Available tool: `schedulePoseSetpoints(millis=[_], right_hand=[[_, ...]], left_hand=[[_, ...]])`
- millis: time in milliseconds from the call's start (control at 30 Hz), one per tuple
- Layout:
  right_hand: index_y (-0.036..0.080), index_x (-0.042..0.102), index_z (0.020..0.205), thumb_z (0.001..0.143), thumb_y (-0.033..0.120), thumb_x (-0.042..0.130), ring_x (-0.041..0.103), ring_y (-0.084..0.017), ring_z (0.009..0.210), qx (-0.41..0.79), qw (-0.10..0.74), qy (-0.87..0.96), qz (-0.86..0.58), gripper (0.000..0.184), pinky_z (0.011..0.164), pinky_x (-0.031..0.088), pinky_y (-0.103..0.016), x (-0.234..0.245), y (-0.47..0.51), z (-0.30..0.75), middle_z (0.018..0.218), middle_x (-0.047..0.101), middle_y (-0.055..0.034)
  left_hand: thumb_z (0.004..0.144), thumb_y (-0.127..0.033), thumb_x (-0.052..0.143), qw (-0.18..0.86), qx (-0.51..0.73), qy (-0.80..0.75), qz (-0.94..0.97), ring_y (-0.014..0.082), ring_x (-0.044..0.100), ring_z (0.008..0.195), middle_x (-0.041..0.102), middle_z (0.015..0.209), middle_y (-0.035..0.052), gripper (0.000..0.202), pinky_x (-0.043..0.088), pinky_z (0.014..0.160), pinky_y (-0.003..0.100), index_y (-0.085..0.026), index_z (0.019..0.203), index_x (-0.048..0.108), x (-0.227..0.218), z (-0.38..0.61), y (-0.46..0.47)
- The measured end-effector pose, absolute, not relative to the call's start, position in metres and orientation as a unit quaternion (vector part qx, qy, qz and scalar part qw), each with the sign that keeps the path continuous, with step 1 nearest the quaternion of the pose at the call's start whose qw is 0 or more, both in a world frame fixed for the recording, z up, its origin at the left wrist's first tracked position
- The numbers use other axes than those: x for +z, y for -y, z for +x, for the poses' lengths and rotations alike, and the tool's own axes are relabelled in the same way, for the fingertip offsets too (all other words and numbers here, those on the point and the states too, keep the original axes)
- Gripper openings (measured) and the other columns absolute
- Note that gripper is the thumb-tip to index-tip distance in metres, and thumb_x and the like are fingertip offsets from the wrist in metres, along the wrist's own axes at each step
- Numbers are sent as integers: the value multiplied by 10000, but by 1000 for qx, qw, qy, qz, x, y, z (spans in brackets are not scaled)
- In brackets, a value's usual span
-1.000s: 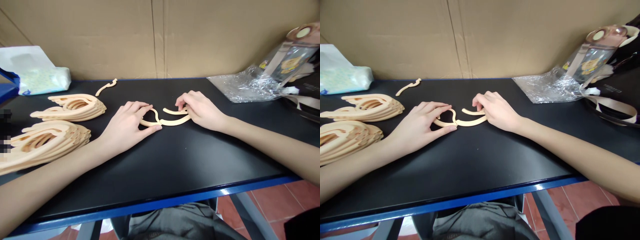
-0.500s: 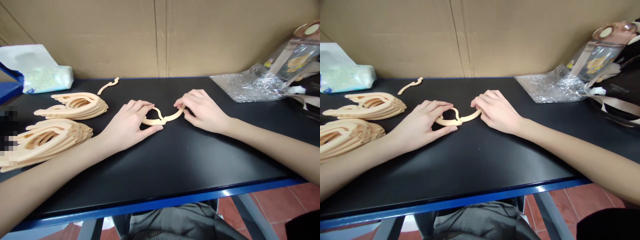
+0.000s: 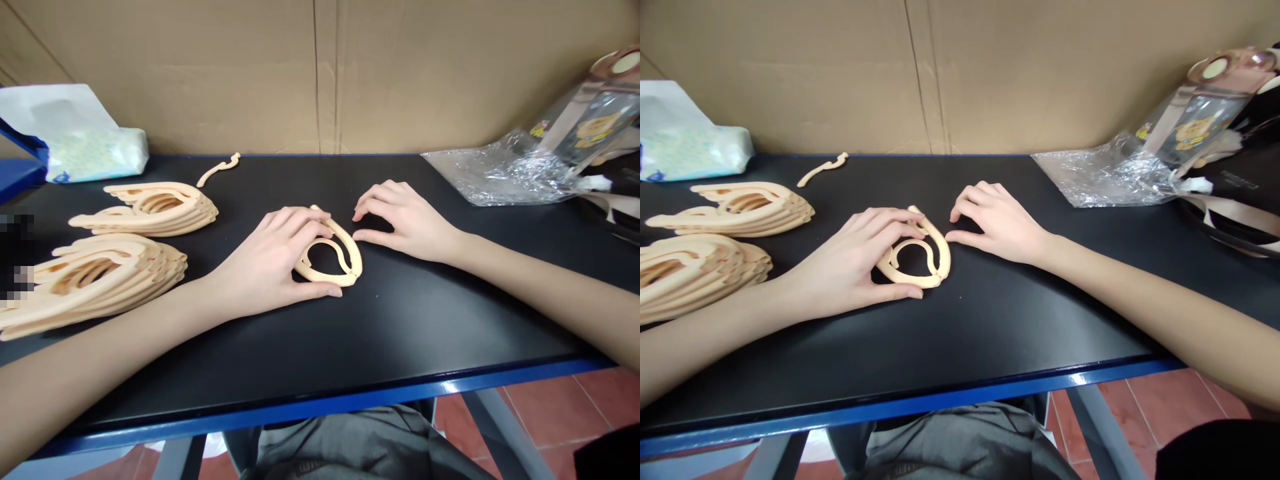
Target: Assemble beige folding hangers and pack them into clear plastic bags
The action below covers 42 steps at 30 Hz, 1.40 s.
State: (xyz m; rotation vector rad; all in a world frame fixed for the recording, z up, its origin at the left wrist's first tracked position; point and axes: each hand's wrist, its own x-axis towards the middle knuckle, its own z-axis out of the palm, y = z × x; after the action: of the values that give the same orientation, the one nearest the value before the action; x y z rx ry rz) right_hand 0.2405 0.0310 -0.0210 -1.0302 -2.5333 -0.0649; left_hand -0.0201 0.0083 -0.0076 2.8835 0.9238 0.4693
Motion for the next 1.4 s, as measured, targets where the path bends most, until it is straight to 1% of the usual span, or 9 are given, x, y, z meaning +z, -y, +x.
schedulePoseSetpoints(millis=[100,167,300,467,633,800,900,1133,1400], right_hand=[[185,631,1031,904,584,567,554,-259,988,-10,201,926,-319,424,873,401,-411,-20,-31,241,1093,650,-90],[177,632,1031,903,587,567,554,-253,975,-5,198,932,-303,435,866,407,-407,-19,-30,241,1094,647,-94],[186,622,1040,967,459,534,576,-242,979,-20,191,929,-315,296,859,405,-398,-20,-30,240,1098,645,-88],[203,611,1050,983,369,515,597,-242,1020,-12,188,925,-330,204,871,404,-395,-21,-29,240,1119,637,-82],[198,609,1062,986,371,511,601,-240,1029,-13,185,925,-331,213,877,411,-394,-21,-29,240,1123,636,-82],[200,612,1067,991,341,492,607,-246,1036,-8,188,924,-332,200,886,419,-410,-21,-29,239,1120,636,-85],[196,612,1063,993,306,482,609,-235,1013,-7,189,923,-335,184,882,420,-407,-21,-28,238,1113,637,-83],[200,609,1058,988,275,482,601,-237,1007,3,191,923,-335,163,875,425,-407,-20,-27,237,1112,640,-90],[192,606,1045,992,258,451,590,-234,985,14,187,922,-339,176,863,427,-405,-18,-29,237,1101,640,-97]], left_hand=[[819,-668,631,45,154,-302,940,334,387,1385,433,1489,185,758,356,1096,485,-135,1338,487,-10,-21,-9],[845,-661,604,52,141,-292,945,321,374,1403,438,1495,177,764,341,1116,477,-128,1373,464,-11,-21,-10],[887,-617,581,60,122,-282,950,283,484,1313,554,1402,129,632,371,1083,439,-143,1302,530,-11,-21,-11],[871,-632,593,52,128,-293,946,275,550,1215,594,1346,112,621,405,1018,417,-164,1278,550,-9,-21,-11],[868,-633,584,24,94,-287,953,301,504,1267,542,1408,138,730,388,1030,425,-135,1392,483,-7,-22,-7],[899,-467,531,11,62,-294,954,308,466,1285,499,1447,152,687,392,1036,443,-88,1460,415,-5,-21,-2],[916,-443,515,12,74,-300,951,303,497,1226,527,1403,153,644,421,1003,448,-75,1440,447,-5,-20,-1],[955,-548,487,18,124,-310,942,304,534,1163,564,1351,157,634,453,953,458,-96,1400,492,-12,-22,0],[948,-459,552,4,199,-335,921,292,524,1173,561,1371,147,542,443,985,459,-126,1371,483,-10,-24,-1]])
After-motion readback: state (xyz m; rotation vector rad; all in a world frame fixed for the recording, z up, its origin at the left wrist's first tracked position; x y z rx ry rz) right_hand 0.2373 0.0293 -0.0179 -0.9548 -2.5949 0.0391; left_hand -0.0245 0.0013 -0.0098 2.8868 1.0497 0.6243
